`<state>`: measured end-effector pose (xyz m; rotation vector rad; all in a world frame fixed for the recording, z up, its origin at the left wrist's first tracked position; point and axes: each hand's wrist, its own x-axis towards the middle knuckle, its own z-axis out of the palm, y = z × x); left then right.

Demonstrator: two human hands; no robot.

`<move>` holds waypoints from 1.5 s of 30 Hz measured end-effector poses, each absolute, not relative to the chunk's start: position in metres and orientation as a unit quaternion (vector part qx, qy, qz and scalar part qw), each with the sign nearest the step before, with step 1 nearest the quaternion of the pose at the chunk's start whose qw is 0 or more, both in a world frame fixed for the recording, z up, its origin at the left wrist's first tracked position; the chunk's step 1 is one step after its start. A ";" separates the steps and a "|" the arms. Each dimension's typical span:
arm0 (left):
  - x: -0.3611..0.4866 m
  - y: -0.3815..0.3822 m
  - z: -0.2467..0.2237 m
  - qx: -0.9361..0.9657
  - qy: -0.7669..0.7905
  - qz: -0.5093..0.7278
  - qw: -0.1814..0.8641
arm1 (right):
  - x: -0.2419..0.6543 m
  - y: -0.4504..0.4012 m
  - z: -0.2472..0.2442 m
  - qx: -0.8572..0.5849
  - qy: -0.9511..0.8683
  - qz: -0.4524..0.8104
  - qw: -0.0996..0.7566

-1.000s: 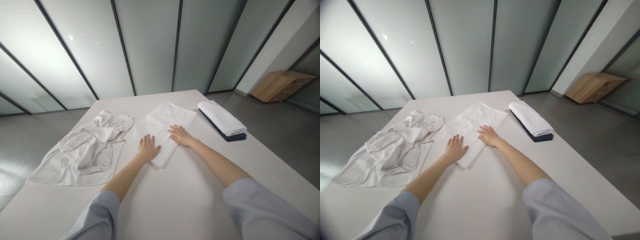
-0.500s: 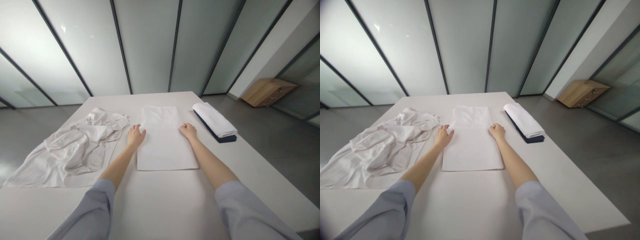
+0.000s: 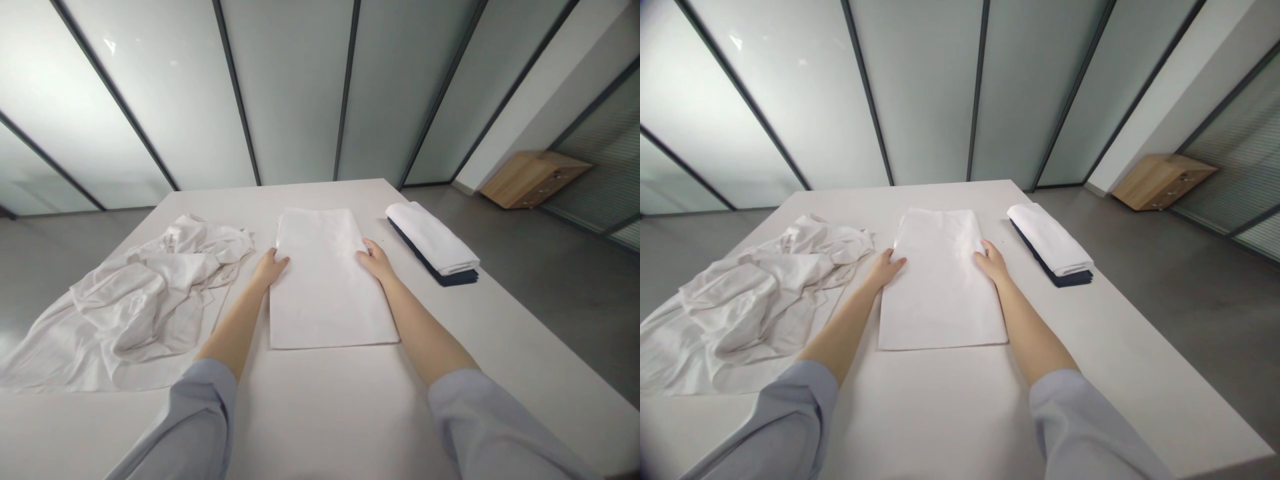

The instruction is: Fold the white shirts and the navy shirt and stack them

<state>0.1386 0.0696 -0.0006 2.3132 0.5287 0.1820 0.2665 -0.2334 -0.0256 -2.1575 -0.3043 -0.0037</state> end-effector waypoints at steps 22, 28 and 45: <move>0.121 0.084 0.011 0.653 0.140 0.004 0.745 | 0.240 -0.225 0.008 -0.710 -0.113 0.212 0.662; 0.119 0.089 0.016 0.632 0.140 -0.050 0.761 | 0.242 -0.234 0.010 -0.718 -0.144 0.274 0.623; 0.113 0.093 0.029 0.772 0.123 -0.013 0.624 | 0.241 -0.228 0.016 -0.787 -0.137 0.195 0.569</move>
